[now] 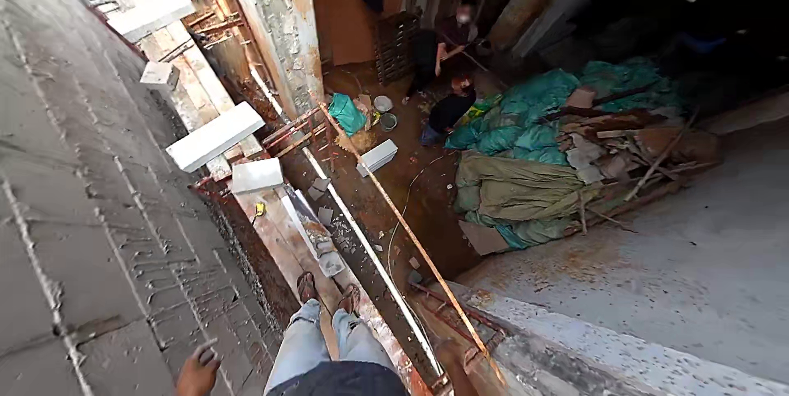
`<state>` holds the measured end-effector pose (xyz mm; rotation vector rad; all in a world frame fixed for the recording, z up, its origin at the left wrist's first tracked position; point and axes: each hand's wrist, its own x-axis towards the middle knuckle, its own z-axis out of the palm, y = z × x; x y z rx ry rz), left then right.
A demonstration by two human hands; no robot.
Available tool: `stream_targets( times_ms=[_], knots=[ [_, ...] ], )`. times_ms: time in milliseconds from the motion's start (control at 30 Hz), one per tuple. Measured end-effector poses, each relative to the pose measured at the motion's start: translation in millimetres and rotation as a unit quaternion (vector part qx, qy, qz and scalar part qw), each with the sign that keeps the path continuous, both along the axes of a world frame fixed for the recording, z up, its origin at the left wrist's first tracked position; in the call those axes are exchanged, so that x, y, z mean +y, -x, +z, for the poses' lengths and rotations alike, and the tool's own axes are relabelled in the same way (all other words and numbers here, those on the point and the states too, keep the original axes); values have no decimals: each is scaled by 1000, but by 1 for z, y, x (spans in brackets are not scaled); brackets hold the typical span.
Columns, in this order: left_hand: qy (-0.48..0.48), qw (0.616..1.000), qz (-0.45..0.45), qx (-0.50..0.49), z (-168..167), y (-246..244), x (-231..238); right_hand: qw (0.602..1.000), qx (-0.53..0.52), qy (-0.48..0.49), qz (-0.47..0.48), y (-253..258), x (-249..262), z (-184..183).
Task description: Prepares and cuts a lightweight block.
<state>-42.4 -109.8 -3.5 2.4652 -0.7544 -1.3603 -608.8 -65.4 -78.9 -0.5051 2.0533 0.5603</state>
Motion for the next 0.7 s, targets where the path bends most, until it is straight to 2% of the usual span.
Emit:
stream_targets(
  times_ms=[67,167,233,367,500,600,700],
  knots=[
    [7,1000,13,-12,-14,-5,6,999,-18,17,44,-19,-34,15],
    [-64,998,0,-16,-29,6,9,985,-41,143,83,-38,-75,14],
    [-91,996,-8,-7,-48,10,21,976,-39,171,128,-60,-98,20],
    [-147,989,-9,17,-90,7,34,977,-18,148,155,-112,-127,28],
    [-150,987,-29,39,-116,-12,31,972,-9,93,216,-146,-123,15],
    [-136,987,16,80,-155,-34,31,967,-4,71,244,-156,-115,-7],
    [-172,983,-1,56,-207,-56,19,968,-15,58,244,-167,-120,-44]
  ],
)
